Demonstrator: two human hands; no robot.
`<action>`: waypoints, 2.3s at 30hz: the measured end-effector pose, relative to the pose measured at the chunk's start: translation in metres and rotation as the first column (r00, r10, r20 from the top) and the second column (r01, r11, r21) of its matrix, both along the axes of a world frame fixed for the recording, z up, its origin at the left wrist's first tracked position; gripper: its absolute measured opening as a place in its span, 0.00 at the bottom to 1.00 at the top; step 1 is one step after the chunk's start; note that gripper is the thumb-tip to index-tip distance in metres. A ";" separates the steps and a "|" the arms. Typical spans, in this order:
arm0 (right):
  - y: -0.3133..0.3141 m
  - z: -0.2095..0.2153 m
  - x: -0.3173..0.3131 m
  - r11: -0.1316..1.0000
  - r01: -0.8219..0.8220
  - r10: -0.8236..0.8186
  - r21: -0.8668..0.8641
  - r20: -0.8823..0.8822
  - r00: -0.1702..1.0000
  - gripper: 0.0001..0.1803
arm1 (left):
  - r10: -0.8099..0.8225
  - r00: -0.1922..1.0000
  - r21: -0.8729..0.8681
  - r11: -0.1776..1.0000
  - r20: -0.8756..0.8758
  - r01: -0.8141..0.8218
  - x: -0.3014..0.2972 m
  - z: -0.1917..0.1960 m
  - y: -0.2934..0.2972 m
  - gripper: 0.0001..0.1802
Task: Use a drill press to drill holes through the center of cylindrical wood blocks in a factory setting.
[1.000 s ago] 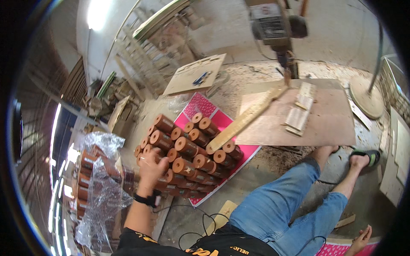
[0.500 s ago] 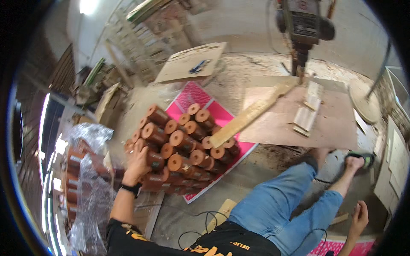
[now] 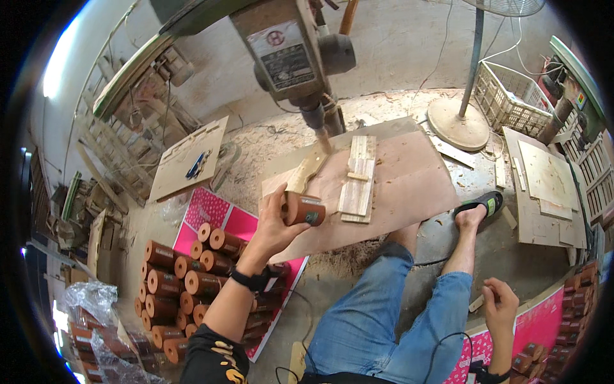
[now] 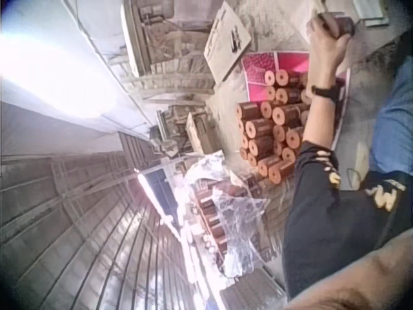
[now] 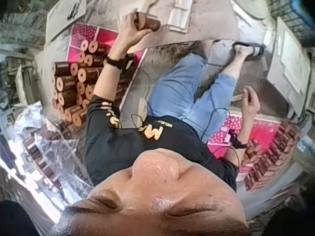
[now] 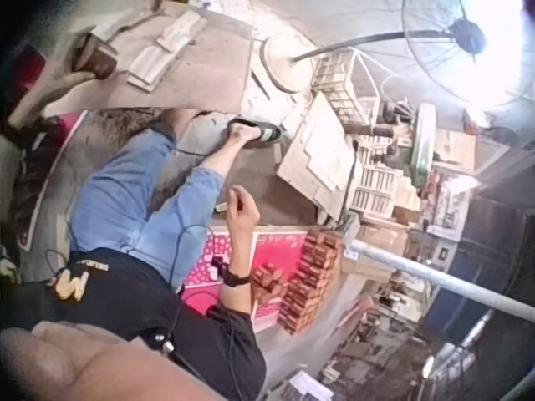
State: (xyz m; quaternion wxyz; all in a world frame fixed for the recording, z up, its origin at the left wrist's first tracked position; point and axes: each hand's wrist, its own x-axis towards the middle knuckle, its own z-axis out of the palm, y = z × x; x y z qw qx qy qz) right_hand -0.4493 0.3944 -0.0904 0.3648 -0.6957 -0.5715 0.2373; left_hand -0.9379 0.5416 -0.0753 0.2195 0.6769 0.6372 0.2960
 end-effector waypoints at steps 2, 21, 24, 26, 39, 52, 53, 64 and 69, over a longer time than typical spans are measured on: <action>-0.010 0.002 0.010 0.996 0.086 -0.085 -0.032 0.015 0.996 0.06 | 0.085 0.995 0.141 0.987 -0.050 -0.078 0.005 -0.028 0.033 0.53; 0.020 0.006 -0.010 1.000 0.001 0.002 -0.031 0.113 0.994 0.06 | 0.083 0.698 -0.152 0.988 0.711 0.037 0.041 -0.072 0.093 0.44; 0.024 0.009 -0.012 1.000 0.007 -0.010 0.024 0.108 0.994 0.06 | 0.132 0.740 -0.050 0.990 0.660 -0.132 0.050 -0.081 0.097 0.48; 0.029 0.016 -0.012 1.000 0.001 0.000 -0.005 0.143 0.990 0.07 | 0.121 0.736 -0.054 0.992 0.666 -0.115 0.056 -0.082 0.100 0.47; 0.052 0.021 -0.027 0.995 -0.103 0.099 0.012 0.165 0.981 0.08 | 0.254 0.916 0.059 0.957 0.310 -0.285 0.077 -0.098 0.116 0.46; 0.216 0.096 -0.088 0.887 -0.462 0.452 -0.025 -0.166 0.877 0.13 | 0.121 0.889 0.063 0.984 0.442 -0.165 0.024 -0.086 0.084 0.39; 0.243 0.101 -0.098 0.882 -0.471 0.445 -0.001 -0.329 0.833 0.13 | 0.201 0.933 0.083 0.968 0.299 -0.235 0.009 -0.074 0.067 0.37; 0.434 0.196 -0.226 0.859 -0.395 0.503 0.326 -0.681 0.532 0.36 | 0.303 0.879 -0.436 0.779 -0.369 -0.451 -0.024 -0.075 -0.124 0.30; 0.426 0.224 -0.249 0.862 -0.410 0.456 0.298 -0.808 0.372 0.39 | 0.432 0.873 -0.494 0.823 0.225 -0.280 0.078 -0.117 -0.131 0.29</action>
